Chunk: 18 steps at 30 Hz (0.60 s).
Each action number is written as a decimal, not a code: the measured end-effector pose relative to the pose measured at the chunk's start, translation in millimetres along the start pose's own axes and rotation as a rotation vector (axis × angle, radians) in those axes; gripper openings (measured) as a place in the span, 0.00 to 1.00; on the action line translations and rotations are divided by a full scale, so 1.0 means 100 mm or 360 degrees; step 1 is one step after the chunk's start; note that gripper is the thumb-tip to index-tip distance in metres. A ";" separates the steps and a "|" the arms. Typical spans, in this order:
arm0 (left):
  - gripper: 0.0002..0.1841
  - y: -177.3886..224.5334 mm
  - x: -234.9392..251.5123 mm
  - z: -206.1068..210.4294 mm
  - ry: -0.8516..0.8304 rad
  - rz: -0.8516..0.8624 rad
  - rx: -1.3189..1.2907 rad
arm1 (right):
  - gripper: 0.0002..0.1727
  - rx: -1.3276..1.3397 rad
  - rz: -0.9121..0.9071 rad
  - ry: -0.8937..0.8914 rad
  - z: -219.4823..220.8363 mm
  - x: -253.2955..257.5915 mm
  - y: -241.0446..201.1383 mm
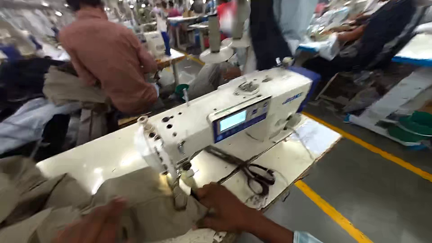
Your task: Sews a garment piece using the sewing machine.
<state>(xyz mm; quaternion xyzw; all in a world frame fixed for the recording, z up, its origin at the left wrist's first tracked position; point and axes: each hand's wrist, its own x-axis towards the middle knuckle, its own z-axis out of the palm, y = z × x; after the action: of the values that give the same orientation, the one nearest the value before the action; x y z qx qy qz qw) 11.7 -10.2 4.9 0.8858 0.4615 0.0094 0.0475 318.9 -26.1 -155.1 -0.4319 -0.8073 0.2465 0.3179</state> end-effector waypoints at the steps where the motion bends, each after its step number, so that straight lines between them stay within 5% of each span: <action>1: 0.23 0.30 0.04 0.02 0.0147 0.0111 -0.0119 | 0.26 0.0018 -0.0003 -0.0021 0.01 0.03 0.00; 4: 0.17 0.95 0.32 0.45 0.0380 0.0302 -0.0143 | 0.24 0.0025 0.0018 -0.0063 0.00 0.06 -0.02; 6: 0.22 0.98 0.68 0.77 0.0311 0.0079 -0.0042 | 0.22 0.0020 0.0030 -0.0089 -0.05 0.04 -0.04; 10: 0.27 0.92 1.05 0.65 -0.0501 -0.0366 0.0103 | 0.24 0.0015 0.0050 -0.0222 -0.06 0.03 -0.03; 12: 0.21 0.90 1.00 0.64 -0.0382 -0.0300 0.0173 | 0.21 -0.0010 0.0061 -0.0220 -0.04 0.05 -0.01; 15: 0.25 0.68 0.99 0.73 -0.0178 -0.0290 0.0069 | 0.22 -0.0065 0.0075 -0.0230 -0.02 0.05 -0.01; 18: 0.11 0.72 0.97 0.78 -0.0084 -0.0212 0.0018 | 0.23 -0.0072 0.0063 -0.0236 -0.02 0.06 -0.01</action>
<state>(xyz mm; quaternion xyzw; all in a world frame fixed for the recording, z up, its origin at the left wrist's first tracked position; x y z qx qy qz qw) 130.8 22.4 -69.0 0.8533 0.5181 -0.0198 0.0553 317.6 -21.7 -150.9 -0.4355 -0.8252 0.2657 0.2423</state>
